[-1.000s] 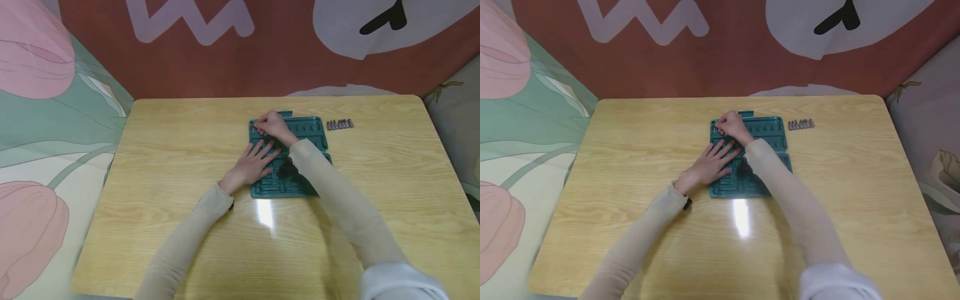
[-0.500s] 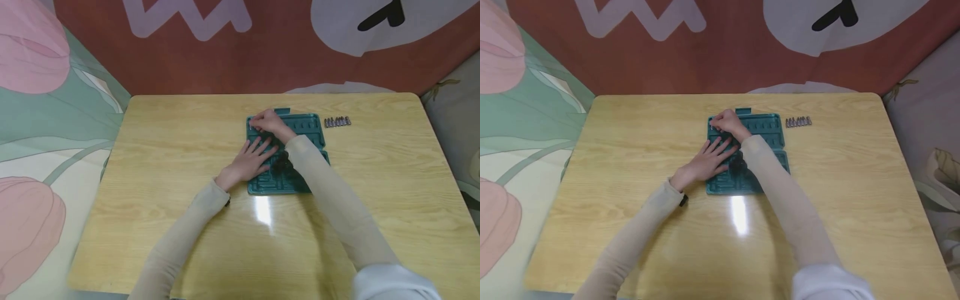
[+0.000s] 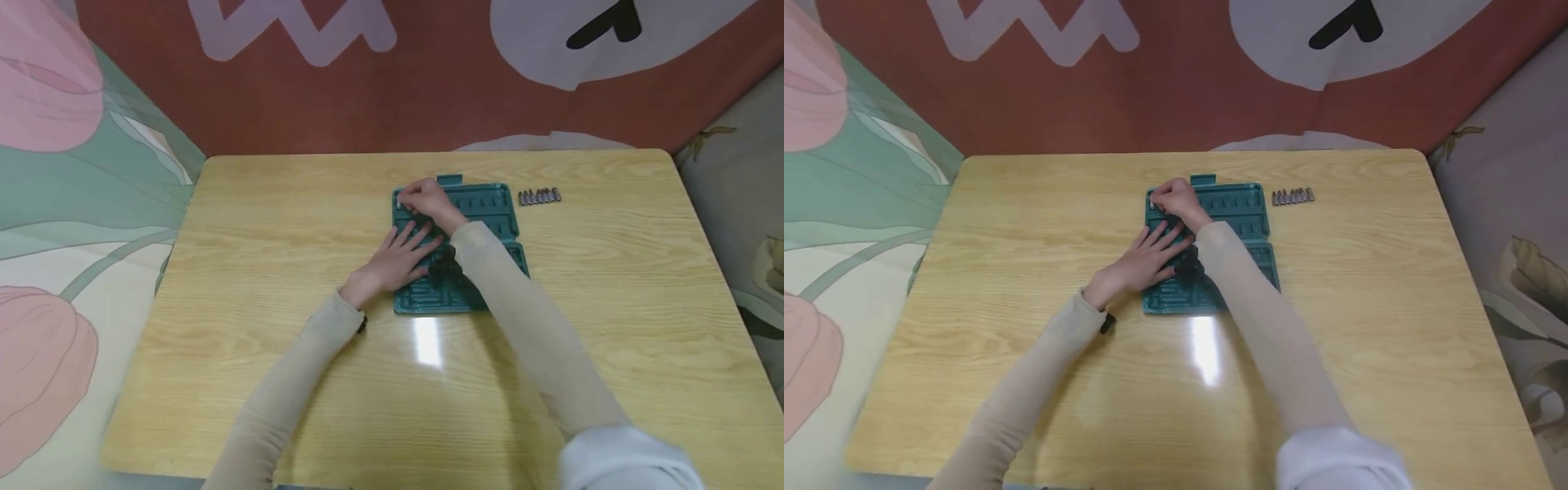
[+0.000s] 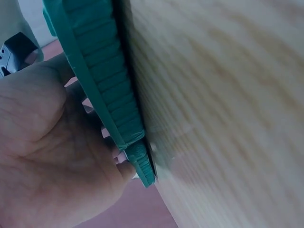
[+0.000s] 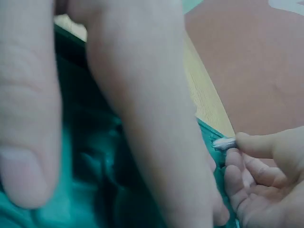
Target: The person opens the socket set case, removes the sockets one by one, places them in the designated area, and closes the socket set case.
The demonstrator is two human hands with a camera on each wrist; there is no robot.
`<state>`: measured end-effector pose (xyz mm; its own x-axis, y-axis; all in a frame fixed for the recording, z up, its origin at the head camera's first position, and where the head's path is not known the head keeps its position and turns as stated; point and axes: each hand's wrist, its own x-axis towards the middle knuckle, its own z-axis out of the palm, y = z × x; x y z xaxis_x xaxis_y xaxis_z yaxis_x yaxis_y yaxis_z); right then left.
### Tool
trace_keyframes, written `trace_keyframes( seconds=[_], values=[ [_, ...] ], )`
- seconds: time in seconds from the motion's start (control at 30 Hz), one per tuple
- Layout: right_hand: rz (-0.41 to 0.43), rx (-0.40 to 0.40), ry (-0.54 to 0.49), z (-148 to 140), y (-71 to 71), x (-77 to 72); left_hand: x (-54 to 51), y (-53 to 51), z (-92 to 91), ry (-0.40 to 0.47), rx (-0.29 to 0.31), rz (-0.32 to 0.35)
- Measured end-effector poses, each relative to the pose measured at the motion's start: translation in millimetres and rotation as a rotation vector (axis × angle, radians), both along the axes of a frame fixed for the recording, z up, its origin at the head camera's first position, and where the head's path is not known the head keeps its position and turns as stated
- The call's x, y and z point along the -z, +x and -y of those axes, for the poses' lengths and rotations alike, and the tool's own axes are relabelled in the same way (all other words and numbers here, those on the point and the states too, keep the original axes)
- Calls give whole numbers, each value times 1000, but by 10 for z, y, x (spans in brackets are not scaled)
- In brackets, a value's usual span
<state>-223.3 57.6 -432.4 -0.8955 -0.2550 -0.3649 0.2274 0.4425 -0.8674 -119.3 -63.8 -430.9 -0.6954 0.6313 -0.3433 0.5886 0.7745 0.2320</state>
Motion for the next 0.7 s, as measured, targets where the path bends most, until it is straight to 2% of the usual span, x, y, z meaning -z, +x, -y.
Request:
trace_keyframes(
  seconds=[0.13, 0.4, 0.7],
  values=[
    [24, 0, -67, -48, 9, 39, 29, -5, -4, 4, -2, -7],
    [18, -19, -82, -65, 1, 66, 41, 6, 19, 30, 3, -10],
    [22, -40, -138, -102, -16, 75, 30, 14, 11, 0, 1, -29]
  ],
)
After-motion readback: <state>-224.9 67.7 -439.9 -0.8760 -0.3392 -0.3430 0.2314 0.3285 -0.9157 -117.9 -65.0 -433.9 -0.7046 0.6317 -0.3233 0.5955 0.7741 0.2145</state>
